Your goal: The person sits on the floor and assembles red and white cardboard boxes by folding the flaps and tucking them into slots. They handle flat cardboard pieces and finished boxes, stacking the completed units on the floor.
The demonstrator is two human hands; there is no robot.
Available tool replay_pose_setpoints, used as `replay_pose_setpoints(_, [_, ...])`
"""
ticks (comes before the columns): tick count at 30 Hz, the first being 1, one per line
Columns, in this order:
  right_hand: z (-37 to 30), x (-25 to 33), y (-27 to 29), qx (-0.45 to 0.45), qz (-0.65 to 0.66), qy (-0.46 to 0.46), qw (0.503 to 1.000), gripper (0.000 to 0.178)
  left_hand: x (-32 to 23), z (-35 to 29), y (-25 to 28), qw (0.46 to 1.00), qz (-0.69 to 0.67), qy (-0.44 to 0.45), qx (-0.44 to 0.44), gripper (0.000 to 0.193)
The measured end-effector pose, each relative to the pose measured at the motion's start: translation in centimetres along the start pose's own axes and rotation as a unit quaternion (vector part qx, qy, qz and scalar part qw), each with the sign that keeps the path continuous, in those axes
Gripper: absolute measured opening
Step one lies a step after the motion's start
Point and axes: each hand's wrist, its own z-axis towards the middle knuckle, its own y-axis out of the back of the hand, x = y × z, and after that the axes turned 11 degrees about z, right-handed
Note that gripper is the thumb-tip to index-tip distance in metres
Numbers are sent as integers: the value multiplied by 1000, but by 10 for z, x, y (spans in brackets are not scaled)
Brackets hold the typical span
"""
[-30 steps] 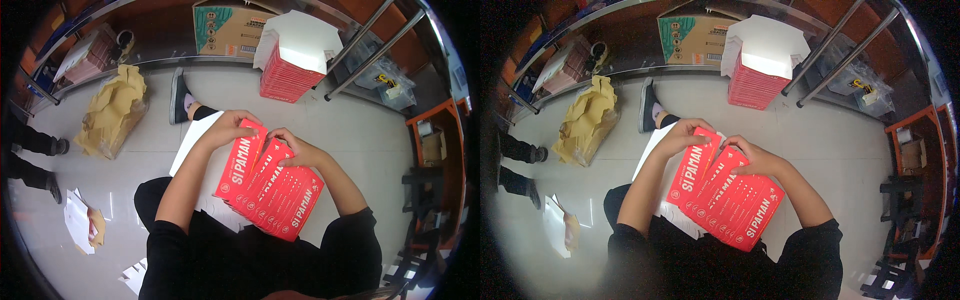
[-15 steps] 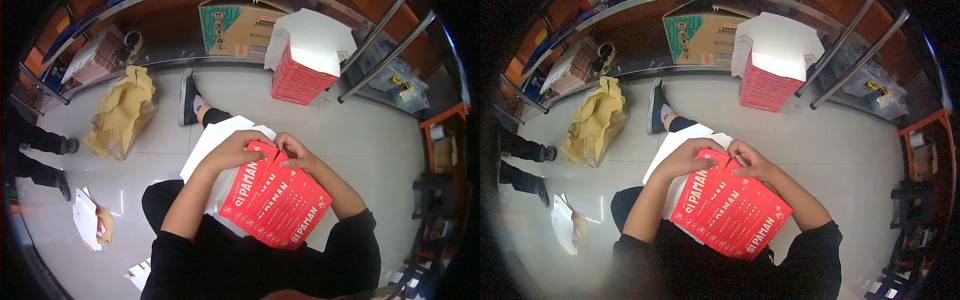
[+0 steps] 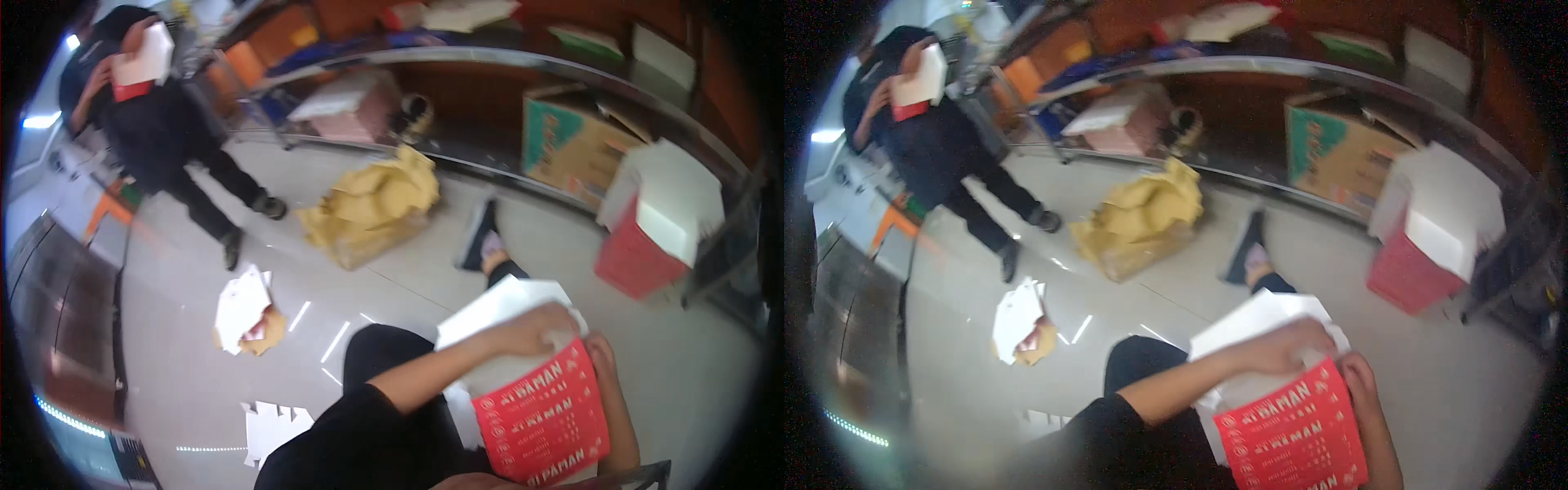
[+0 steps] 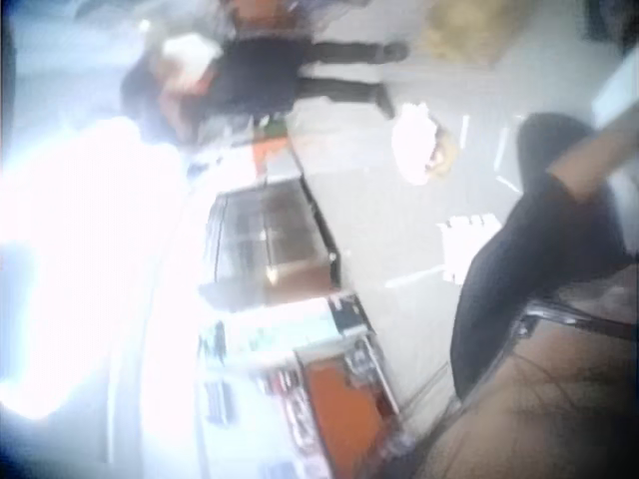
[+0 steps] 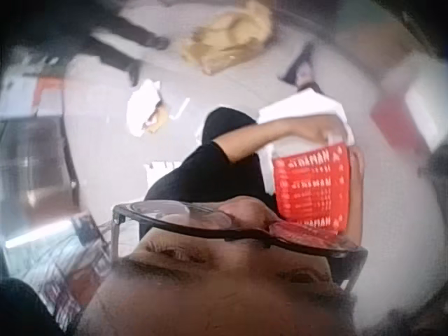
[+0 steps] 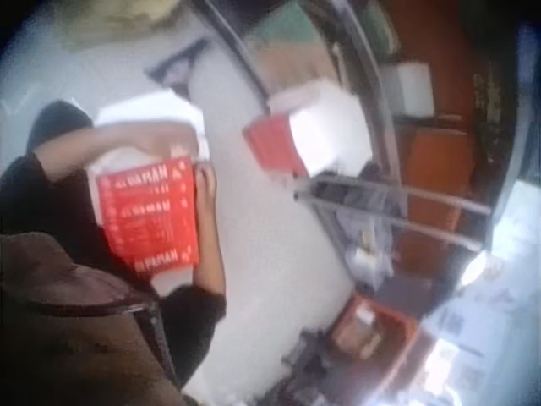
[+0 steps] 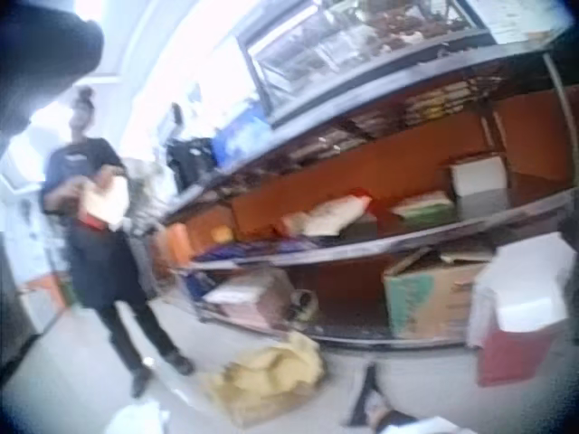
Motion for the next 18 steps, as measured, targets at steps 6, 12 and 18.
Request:
replay_pose_setpoints(6, [-3,-38,19,132,66,28,989,41,15,-10,-14,994,94,31,43,16])
replay_pose_setpoints(12, [10,-61,27,81,44,21,996,40,14,7,-21,988,135,-6,72,16])
replay_pose_setpoints(18, [10,-74,35,14,15,15,1000,35,2,11,-15,998,59,-3,-20,16])
